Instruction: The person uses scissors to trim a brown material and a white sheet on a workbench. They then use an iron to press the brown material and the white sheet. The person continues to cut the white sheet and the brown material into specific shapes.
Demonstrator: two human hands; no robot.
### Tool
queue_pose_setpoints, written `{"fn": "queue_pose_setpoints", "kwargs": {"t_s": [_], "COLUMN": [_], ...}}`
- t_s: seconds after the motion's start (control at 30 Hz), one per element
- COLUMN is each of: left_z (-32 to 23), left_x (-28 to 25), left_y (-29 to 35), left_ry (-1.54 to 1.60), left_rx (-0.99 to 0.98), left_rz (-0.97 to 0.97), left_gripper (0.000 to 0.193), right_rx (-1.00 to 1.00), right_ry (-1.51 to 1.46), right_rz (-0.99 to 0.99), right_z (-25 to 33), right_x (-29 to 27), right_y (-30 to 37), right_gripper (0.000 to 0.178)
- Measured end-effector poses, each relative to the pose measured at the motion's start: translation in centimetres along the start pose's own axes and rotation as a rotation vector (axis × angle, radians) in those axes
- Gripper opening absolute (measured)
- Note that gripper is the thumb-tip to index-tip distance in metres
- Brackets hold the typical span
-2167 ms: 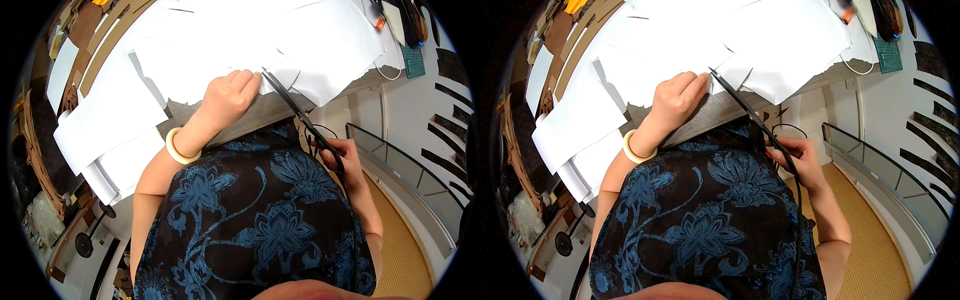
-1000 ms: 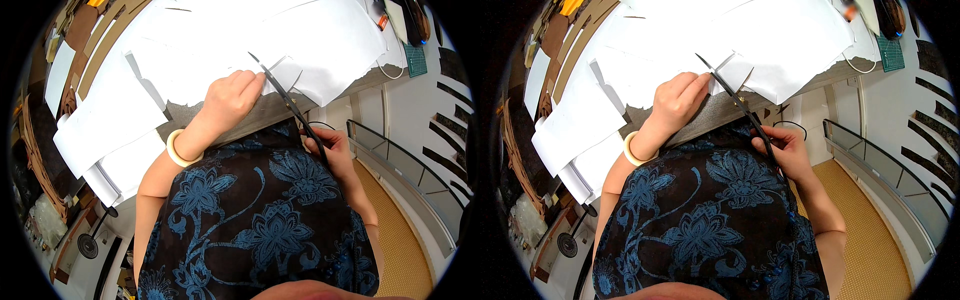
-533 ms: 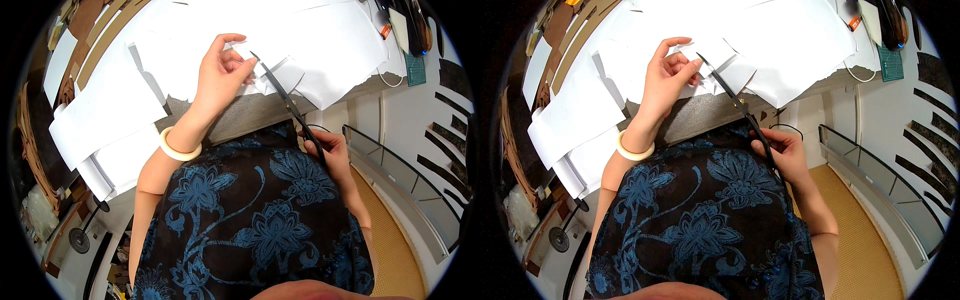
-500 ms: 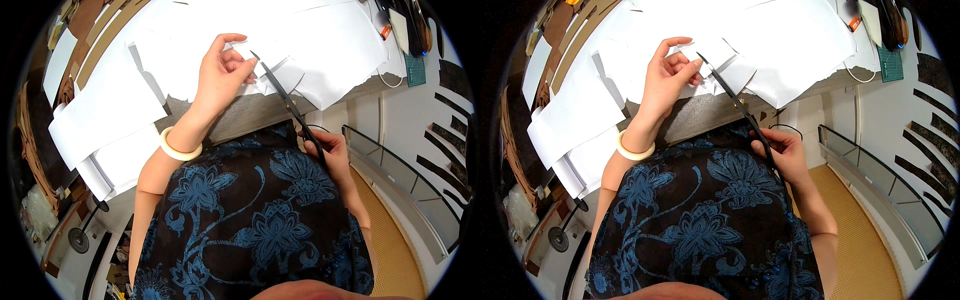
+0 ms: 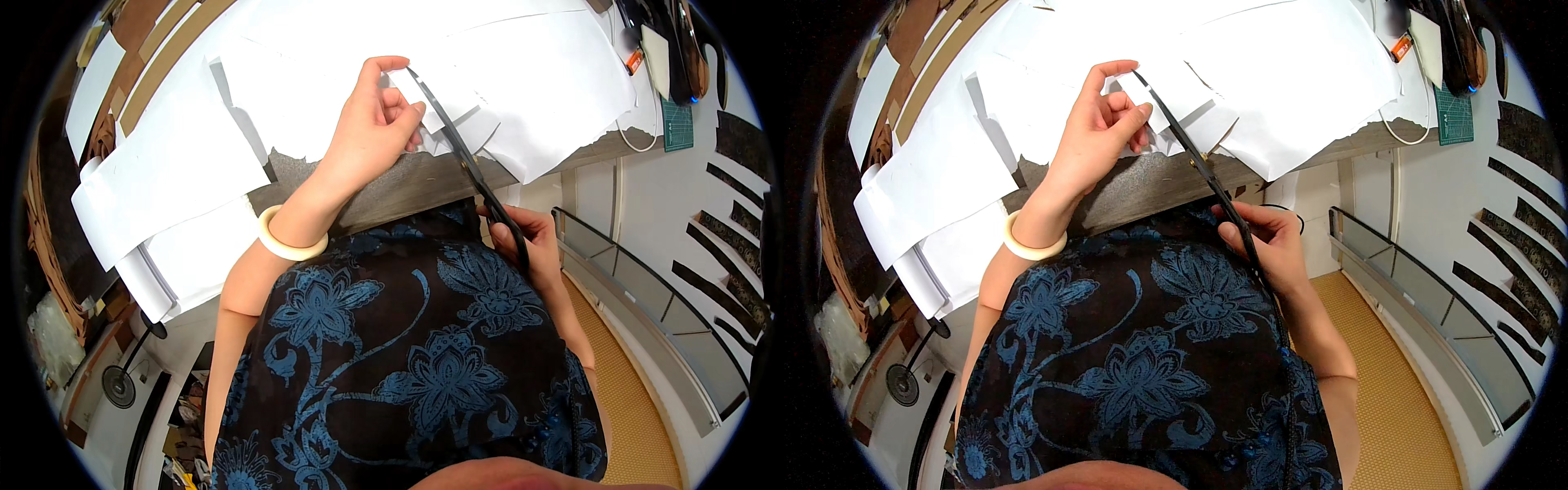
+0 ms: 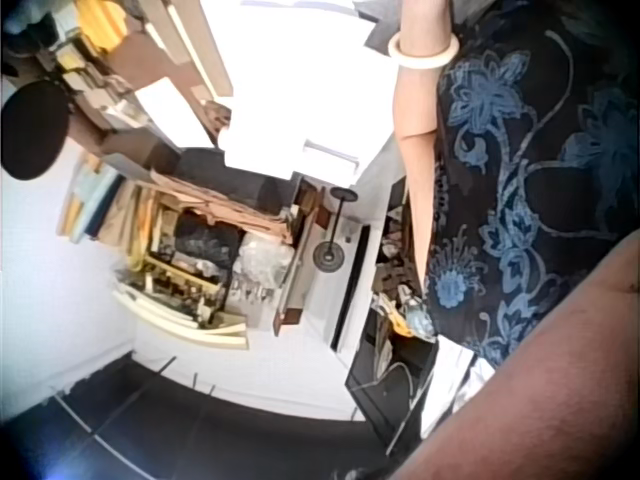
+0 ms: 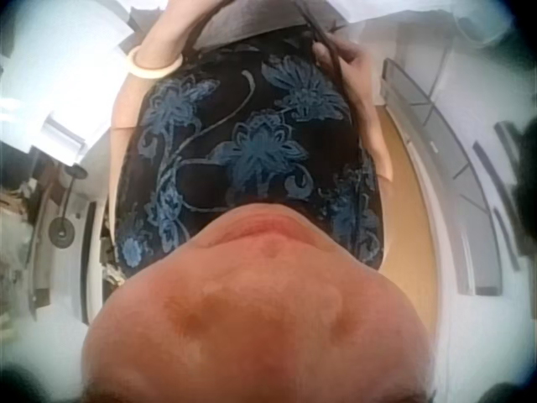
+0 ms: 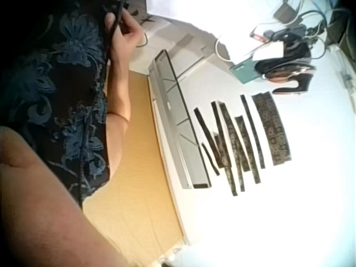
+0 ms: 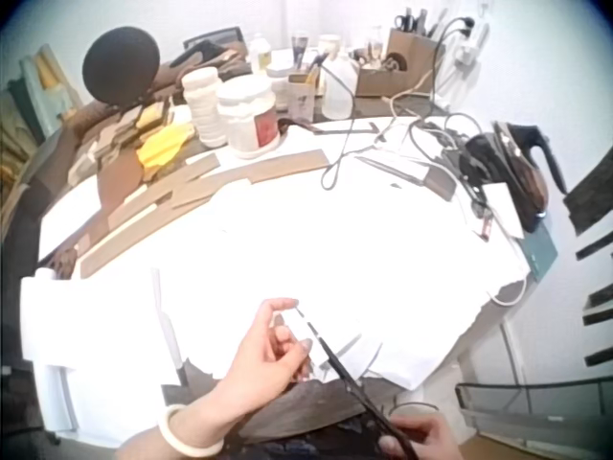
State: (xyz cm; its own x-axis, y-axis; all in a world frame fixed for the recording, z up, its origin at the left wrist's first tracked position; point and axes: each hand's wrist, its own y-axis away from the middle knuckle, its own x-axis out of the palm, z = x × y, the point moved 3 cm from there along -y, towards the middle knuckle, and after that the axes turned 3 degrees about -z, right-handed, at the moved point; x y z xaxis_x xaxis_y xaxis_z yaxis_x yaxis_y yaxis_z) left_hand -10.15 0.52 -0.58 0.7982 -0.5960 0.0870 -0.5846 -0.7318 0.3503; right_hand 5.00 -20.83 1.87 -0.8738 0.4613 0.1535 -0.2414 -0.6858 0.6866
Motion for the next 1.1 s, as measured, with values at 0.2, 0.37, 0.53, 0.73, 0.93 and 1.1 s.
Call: {"fn": "queue_pose_setpoints", "kwargs": {"t_s": [0.2,0.37,0.53,0.73,0.93,1.1], "left_z": [-0.3,-0.6,-0.4,-0.4,-0.4,-0.7], "left_x": [0.0,0.0,0.1,0.2,0.4,0.3], "left_y": [0.1,0.1,0.0,0.1,0.1,0.2], "left_ry": [-0.049,-0.055,-0.046,-0.039,-0.025,-0.052], "left_rx": [-0.001,0.015,0.039,0.032,0.048,0.042], "left_rz": [0.005,0.008,0.011,0.031,0.083,0.085], "left_gripper": [0.053,0.056,0.058,0.069,0.080,0.084], "right_rx": [0.001,-0.013,-0.017,0.000,0.027,-0.015], "right_ry": [-0.018,-0.017,0.015,0.043,-0.005,-0.013], "right_rz": [0.005,0.007,-0.011,-0.013,0.012,-0.009], "right_z": [-0.2,-0.3,-0.1,0.3,0.2,0.5], "right_x": [0.0,0.1,0.4,0.5,0.4,1.1], "right_y": [-0.2,-0.2,0.0,-0.1,-0.6,-0.6], "right_gripper": [0.037,0.036,0.036,0.035,0.032,0.030]}}
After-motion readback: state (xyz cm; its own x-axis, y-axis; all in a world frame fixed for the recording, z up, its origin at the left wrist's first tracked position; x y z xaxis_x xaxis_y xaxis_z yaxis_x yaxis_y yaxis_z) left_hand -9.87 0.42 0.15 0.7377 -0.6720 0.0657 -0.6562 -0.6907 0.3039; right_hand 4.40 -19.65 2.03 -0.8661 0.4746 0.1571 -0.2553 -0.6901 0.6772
